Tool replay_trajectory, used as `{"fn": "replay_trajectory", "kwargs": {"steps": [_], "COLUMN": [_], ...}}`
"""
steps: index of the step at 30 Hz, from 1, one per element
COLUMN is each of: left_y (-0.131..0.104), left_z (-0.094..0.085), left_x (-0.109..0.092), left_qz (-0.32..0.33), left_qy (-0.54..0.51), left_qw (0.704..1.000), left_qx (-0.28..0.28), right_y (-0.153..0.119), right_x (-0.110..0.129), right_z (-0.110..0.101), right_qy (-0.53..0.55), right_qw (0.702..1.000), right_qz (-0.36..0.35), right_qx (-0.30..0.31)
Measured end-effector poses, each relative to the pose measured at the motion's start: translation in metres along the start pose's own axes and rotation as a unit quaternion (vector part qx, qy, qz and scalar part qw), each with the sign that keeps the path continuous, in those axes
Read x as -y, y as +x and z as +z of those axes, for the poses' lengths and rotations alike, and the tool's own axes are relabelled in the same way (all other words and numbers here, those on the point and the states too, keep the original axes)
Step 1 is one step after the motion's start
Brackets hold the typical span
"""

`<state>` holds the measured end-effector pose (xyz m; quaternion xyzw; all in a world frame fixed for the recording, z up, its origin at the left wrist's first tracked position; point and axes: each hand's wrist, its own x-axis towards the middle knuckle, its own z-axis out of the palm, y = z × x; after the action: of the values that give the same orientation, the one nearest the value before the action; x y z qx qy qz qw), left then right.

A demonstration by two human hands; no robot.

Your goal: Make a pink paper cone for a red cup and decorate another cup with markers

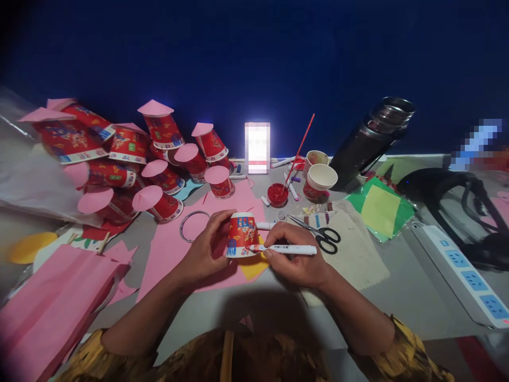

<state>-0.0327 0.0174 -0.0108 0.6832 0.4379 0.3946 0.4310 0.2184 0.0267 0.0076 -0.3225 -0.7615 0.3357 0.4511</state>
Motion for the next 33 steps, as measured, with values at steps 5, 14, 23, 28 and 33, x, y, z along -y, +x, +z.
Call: {"fn": "replay_trajectory", "kwargs": {"steps": [5,14,23,28,33], "left_y": [-0.0010,-0.0008,-0.0009,-0.0013,-0.0018], "left_z": [-0.0015,-0.0023,-0.0003,-0.0013,-0.0021], "left_x": [0.0021,0.0015,0.0047,0.0046,0.0041], "left_qz": [0.006,0.025,0.025,0.022,0.012], "left_qy": [0.033,0.053,0.043,0.045,0.035], "left_qw": [0.999,0.998,0.999,0.999,0.999], "left_qx": [0.000,0.009,0.004,0.009,0.013], "right_y": [0.0002,0.0006,0.0028,0.0005,-0.0002], "right_x": [-0.0015,0.0019,0.0023,0.0005,-0.0011], "right_z": [-0.0008,-0.0004,0.0003,-0.0025,-0.0048], "right_qy": [0.000,0.011,0.011,0.016,0.012], "right_qw": [1.000,0.999,0.999,1.000,0.999], "right_qz": [-0.020,-0.039,-0.036,-0.025,-0.033], "right_qx": [0.003,0.007,0.031,0.004,-0.009]}}
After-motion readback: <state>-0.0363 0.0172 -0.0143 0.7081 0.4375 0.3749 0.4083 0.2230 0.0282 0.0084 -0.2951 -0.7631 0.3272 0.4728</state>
